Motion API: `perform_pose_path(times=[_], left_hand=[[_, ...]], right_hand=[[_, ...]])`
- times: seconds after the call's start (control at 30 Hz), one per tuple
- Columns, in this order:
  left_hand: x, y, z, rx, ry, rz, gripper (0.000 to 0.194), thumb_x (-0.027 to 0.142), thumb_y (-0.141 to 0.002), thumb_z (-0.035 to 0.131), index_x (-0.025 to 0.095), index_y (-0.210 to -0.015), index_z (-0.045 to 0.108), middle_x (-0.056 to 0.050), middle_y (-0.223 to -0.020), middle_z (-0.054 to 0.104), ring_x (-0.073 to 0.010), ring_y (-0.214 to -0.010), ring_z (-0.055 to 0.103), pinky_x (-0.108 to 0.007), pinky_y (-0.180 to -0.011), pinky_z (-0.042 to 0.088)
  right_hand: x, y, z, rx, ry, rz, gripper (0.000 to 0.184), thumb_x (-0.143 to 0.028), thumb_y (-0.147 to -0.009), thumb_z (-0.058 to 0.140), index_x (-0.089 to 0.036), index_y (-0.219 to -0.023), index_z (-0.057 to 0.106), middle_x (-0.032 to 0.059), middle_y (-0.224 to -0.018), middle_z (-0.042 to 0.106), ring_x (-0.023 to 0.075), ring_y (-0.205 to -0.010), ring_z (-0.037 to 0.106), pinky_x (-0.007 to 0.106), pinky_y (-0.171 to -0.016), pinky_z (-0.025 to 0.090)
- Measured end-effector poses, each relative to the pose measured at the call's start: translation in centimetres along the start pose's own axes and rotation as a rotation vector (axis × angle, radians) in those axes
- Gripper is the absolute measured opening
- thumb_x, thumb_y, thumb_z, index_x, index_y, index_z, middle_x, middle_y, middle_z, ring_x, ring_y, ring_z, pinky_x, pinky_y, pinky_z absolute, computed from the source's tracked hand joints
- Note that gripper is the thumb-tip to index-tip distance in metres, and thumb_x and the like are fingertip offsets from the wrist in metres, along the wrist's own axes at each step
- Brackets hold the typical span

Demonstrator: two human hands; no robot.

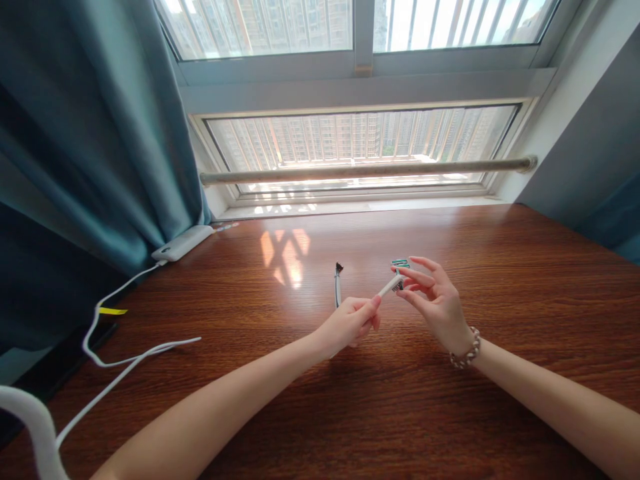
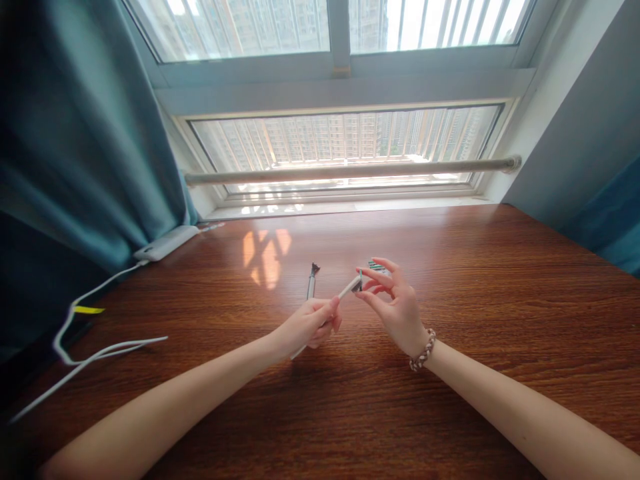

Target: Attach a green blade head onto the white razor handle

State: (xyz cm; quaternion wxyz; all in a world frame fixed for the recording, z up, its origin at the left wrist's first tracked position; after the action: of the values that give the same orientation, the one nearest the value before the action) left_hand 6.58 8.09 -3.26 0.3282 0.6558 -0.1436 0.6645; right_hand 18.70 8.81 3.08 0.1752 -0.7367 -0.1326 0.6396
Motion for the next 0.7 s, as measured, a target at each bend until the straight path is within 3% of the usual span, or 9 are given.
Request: perform_pose_path(times=[0.17, 0.37, 0.57, 0.7], left_hand=[[0.5, 0.1, -1.4, 0.132, 0.011, 0.034, 0.048, 0.058, -0.077, 0.037, 0.016, -0.058, 0.045, 0.009, -0.034, 0.024, -0.0034, -0.030, 0.018, -0.018, -0.032, 0.014], [0.4, 0.0, -0.4, 0.032, -0.001, 0.046, 0.047, 0.057, -0.078, 0.038, 0.015, -0.059, 0.047, 0.008, -0.034, 0.026, -0.0036, -0.030, 0.020, -0.019, -0.032, 0.015], [0.5, 0.0, -1.3, 0.139, -0.002, 0.045, 0.048, 0.058, -0.078, 0.036, 0.015, -0.059, 0.046, 0.009, -0.034, 0.026, -0.0034, -0.030, 0.020, -0.018, -0.032, 0.016], [0.1, -0.2, -0.2, 0.014, 0.068, 0.015, 0.047, 0.057, -0.079, 0.037, 0.015, -0.060, 0.047, 0.009, -0.034, 0.024, -0.0034, -0.030, 0.017, -0.018, -0.031, 0.014]], right_hand=[[0.3, 0.0, 0.1, -0.008, -0.023, 0.016, 0.056, -0.027, -0.068, 0.068, -0.021, -0.116, 0.039, 0.0087, -0.106, 0.062, 0.0169, -0.079, 0.060, 0.033, -0.073, 0.050], [0.4, 0.0, 0.1, -0.015, -0.022, 0.019, 0.055, -0.026, -0.069, 0.067, -0.022, -0.116, 0.039, 0.0084, -0.106, 0.062, 0.0162, -0.079, 0.060, 0.032, -0.073, 0.049], [1.2, 0.1, 0.2, -0.021, -0.053, 0.060, 0.058, -0.026, -0.066, 0.070, -0.023, -0.116, 0.040, 0.0068, -0.101, 0.064, 0.0161, -0.078, 0.060, 0.031, -0.072, 0.049], [1.9, 0.1, 0.3, -0.027, -0.108, 0.106, 0.057, -0.028, -0.068, 0.068, -0.023, -0.117, 0.040, 0.0065, -0.097, 0.065, 0.0164, -0.076, 0.061, 0.033, -0.073, 0.049]])
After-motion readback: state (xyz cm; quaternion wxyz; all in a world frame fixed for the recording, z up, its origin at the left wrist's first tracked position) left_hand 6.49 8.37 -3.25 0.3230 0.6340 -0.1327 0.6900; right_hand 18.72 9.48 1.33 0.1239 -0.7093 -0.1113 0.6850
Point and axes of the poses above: each hand's wrist, its own y-axis away from the middle knuckle, its own z-axis out of the palm, x = y × z, the point moved 10 cm from there along -y, towards the middle knuckle
